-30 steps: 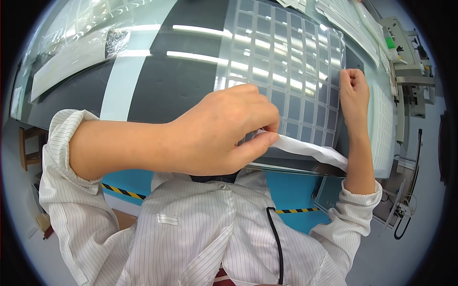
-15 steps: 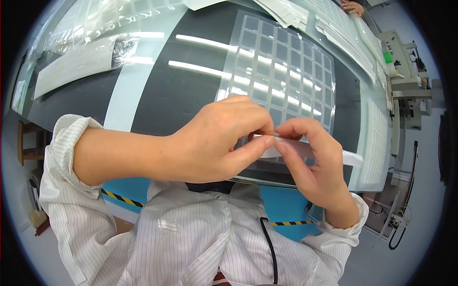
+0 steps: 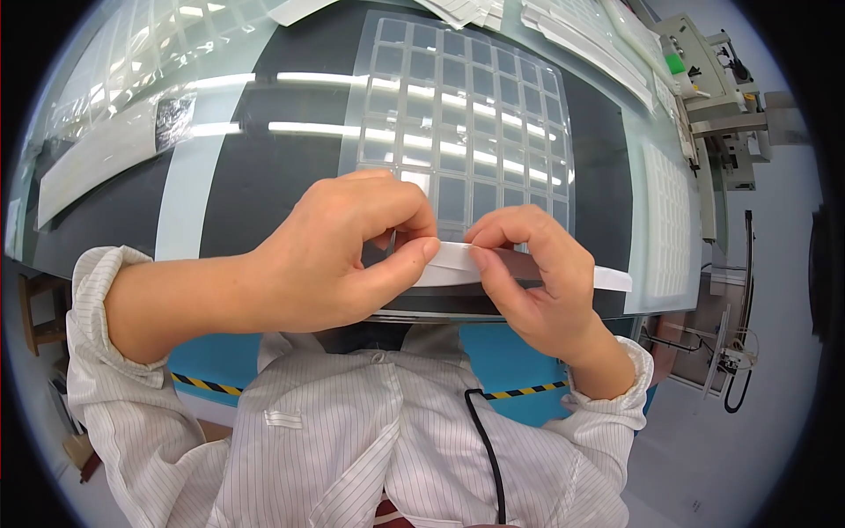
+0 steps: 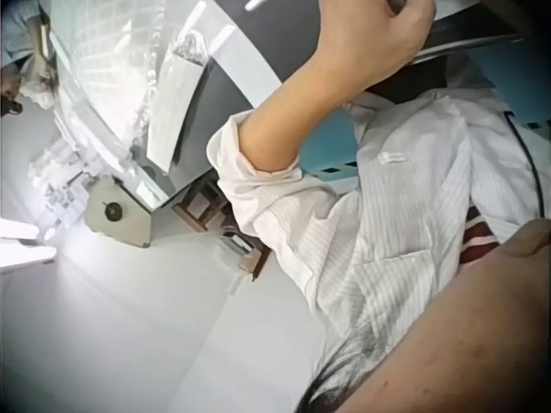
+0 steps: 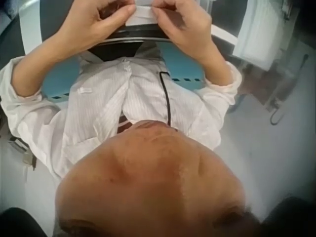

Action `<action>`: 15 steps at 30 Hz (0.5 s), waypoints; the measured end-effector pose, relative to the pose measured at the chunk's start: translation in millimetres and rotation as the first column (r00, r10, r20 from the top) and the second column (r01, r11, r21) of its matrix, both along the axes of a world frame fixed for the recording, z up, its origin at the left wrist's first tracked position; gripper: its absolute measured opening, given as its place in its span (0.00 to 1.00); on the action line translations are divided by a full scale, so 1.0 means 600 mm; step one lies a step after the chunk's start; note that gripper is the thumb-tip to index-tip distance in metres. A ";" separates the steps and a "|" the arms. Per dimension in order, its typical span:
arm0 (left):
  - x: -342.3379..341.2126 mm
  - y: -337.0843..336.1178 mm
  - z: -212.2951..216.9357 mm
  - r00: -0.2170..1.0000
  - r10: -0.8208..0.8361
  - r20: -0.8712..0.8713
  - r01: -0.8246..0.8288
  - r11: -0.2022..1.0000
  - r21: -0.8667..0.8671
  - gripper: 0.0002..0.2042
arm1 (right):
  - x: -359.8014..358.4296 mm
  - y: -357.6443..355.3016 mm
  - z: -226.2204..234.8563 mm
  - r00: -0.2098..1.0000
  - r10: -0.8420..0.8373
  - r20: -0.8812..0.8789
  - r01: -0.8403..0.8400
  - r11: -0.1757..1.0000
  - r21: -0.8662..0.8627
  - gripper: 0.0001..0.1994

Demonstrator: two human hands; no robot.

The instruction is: Peeling adhesive strips and applying them to a plastic grid tray as part of an assembly process.

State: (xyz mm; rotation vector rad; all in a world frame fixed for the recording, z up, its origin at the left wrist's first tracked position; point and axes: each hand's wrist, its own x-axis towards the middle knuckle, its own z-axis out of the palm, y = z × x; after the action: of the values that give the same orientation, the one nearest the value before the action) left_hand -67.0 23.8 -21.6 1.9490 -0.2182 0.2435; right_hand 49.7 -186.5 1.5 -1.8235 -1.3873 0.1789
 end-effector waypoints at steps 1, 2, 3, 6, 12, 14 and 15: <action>0.000 -0.001 -0.002 1.000 0.005 0.009 -0.005 1.000 -0.008 0.04 | 0.002 0.003 -0.003 0.998 0.023 0.066 -0.024 0.999 0.025 0.09; 0.000 -0.001 -0.003 1.000 0.011 0.017 -0.011 1.000 -0.016 0.04 | 0.002 0.004 -0.001 0.998 0.032 0.053 -0.033 0.999 0.023 0.09; 0.000 -0.003 -0.003 1.000 0.021 0.003 -0.021 1.000 -0.018 0.04 | 0.004 0.004 0.007 0.998 0.059 0.033 -0.058 0.998 -0.012 0.08; -0.001 -0.003 -0.001 0.997 0.062 -0.048 -0.063 0.998 -0.010 0.04 | 0.031 0.001 0.029 0.991 0.094 -0.098 -0.101 0.993 -0.061 0.06; 0.004 0.007 -0.013 0.993 0.036 0.111 -0.055 0.983 0.172 0.03 | 0.080 0.053 0.019 0.953 -0.060 -0.297 -0.006 0.976 -0.217 0.03; -0.001 0.006 -0.022 0.984 0.052 0.172 -0.086 0.977 0.197 0.04 | 0.083 0.066 -0.003 0.961 -0.026 -0.277 -0.047 0.966 -0.254 0.05; -0.002 0.006 -0.030 0.984 0.056 0.168 -0.088 0.978 0.189 0.04 | 0.083 0.069 -0.008 0.960 -0.026 -0.280 -0.051 0.963 -0.263 0.05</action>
State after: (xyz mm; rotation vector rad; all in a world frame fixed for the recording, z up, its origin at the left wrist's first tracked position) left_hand -68.4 27.4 -39.4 2.1363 -0.2870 0.4434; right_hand 99.7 -144.9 -3.5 -1.9176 -1.2174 0.6367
